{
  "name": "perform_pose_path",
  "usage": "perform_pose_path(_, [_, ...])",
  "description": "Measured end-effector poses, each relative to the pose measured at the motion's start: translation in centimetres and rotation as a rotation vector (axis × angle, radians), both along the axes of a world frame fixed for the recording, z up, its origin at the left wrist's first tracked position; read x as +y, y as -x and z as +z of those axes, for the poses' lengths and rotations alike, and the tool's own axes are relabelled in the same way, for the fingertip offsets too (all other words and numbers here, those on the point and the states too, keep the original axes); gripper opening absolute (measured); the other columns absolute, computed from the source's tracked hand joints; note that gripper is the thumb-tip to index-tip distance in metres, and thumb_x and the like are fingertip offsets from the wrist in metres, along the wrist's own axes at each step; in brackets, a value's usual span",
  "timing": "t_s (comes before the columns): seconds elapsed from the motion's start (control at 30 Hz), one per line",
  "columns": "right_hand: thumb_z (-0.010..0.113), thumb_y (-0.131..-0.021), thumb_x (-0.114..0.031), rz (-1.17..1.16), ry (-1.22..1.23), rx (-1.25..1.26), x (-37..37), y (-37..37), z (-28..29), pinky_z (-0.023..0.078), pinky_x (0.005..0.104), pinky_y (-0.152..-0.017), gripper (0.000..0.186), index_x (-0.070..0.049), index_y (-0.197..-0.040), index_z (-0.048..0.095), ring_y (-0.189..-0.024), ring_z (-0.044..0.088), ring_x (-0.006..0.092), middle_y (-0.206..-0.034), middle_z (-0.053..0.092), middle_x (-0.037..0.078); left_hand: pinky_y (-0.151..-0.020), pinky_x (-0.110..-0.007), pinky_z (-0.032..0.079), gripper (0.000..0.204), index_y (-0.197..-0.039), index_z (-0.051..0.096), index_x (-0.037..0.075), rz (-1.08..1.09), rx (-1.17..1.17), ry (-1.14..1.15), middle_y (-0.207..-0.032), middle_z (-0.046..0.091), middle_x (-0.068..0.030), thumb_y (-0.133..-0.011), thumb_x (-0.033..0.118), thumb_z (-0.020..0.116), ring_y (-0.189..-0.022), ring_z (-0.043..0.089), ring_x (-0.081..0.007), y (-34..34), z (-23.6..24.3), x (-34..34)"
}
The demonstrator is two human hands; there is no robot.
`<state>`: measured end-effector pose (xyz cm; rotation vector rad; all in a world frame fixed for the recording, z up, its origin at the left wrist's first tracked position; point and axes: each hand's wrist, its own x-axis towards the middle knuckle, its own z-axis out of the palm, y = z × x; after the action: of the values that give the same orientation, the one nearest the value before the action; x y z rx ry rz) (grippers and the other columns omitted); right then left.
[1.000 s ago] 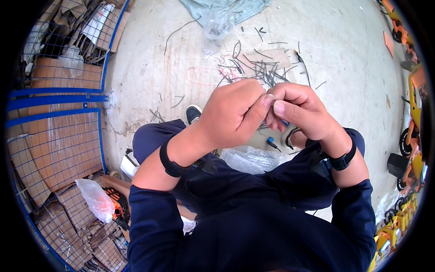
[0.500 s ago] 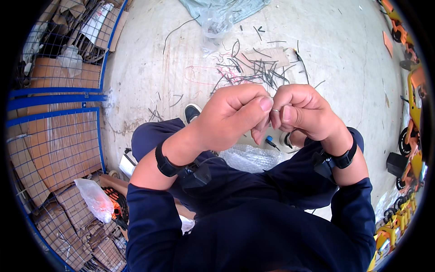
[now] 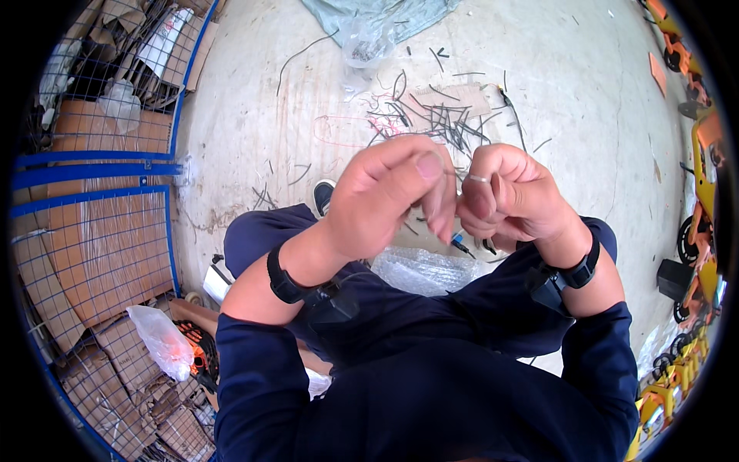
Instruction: The person connects a thin black wire to a small blue connector by hand, twisting and inserting the wire into the terminal.
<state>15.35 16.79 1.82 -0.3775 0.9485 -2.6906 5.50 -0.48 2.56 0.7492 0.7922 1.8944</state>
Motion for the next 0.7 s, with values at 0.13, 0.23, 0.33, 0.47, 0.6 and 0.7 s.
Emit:
perform_pose_path(0.13, [0.049, -0.100, -0.025, -0.088, -0.027, -0.049, 0.5, 0.2, -0.3, 0.030, 0.0219, -0.045, 0.027, -0.001, -0.092, 0.057, -0.049, 0.035, 0.0067, -0.060, 0.045, 0.000, -0.062, -0.028, 0.049, 0.028, -0.118, 0.044, -0.002, 0.196, 0.345, 0.152, -0.112, 0.053, -0.0134, -0.094, 0.013, 0.046, -0.071, 0.057, -0.0165, 0.8, 0.1, 0.4])
perform_pose_path(0.23, [0.049, -0.100, -0.024, -0.125, -0.133, -0.091, 1.0, 0.3, 0.0, 0.033, 0.0217, -0.045, 0.026, -0.002, -0.091, 0.058, -0.048, 0.039, 0.0070, -0.058, 0.046, 0.000, -0.066, -0.025, 0.048, 0.044, -0.132, 0.041, -0.002, 0.116, 0.417, 0.232, -0.122, 0.054, -0.0138, -0.090, 0.001, 0.053, -0.077, 0.059, -0.0123, 0.7, 0.2, 0.4])
perform_pose_path(0.33, [0.050, -0.100, -0.024, -0.153, -0.283, -0.151, 1.5, 0.3, 0.0, 0.034, 0.0216, -0.046, 0.026, -0.002, -0.091, 0.059, -0.048, 0.042, 0.0071, -0.057, 0.048, 0.000, -0.062, -0.024, 0.047, 0.035, -0.120, 0.055, 0.002, 0.241, 0.701, 0.289, -0.103, 0.062, -0.0069, -0.086, 0.005, 0.063, -0.070, 0.060, -0.0102, 0.6, -1.3, 0.5])
perform_pose_path(0.47, [0.052, -0.099, -0.022, -0.205, -0.488, -0.153, 2.4, 0.3, 0.3, 0.039, 0.0212, -0.051, 0.023, -0.001, -0.094, 0.060, -0.055, 0.048, 0.0071, -0.063, 0.054, 0.002, -0.069, -0.023, 0.048, 0.017, -0.104, 0.063, 0.000, 0.281, 0.860, 0.360, -0.088, 0.064, -0.0056, -0.088, 0.005, 0.065, -0.078, 0.060, -0.0097, 1.8, -0.9, 0.4])
perform_pose_path(0.6, [0.058, -0.095, -0.013, -0.486, -0.855, 0.025, 1.5, 0.2, 0.5, 0.046, 0.0224, -0.062, 0.013, -0.001, -0.098, 0.061, -0.070, 0.056, 0.0073, -0.082, 0.062, 0.003, -0.065, -0.023, 0.046, 0.008, -0.093, 0.067, 0.002, 0.302, 0.924, 0.450, -0.081, 0.062, -0.0042, -0.087, 0.008, 0.067, -0.073, 0.057, -0.0089, 1.9, -0.2, 0.2])
perform_pose_path(0.7, [0.060, -0.091, -0.007, -0.554, -1.149, 0.245, 1.9, 0.6, 0.4, 0.047, 0.0255, -0.068, 0.007, -0.003, -0.098, 0.062, -0.077, 0.058, 0.0105, -0.087, 0.062, 0.003, -0.062, -0.024, 0.044, 0.008, -0.092, 0.067, 0.003, 0.249, 0.955, 0.497, -0.079, 0.062, -0.0041, -0.087, 0.009, 0.067, -0.071, 0.056, -0.0090, 2.1, 0.0, -0.1])
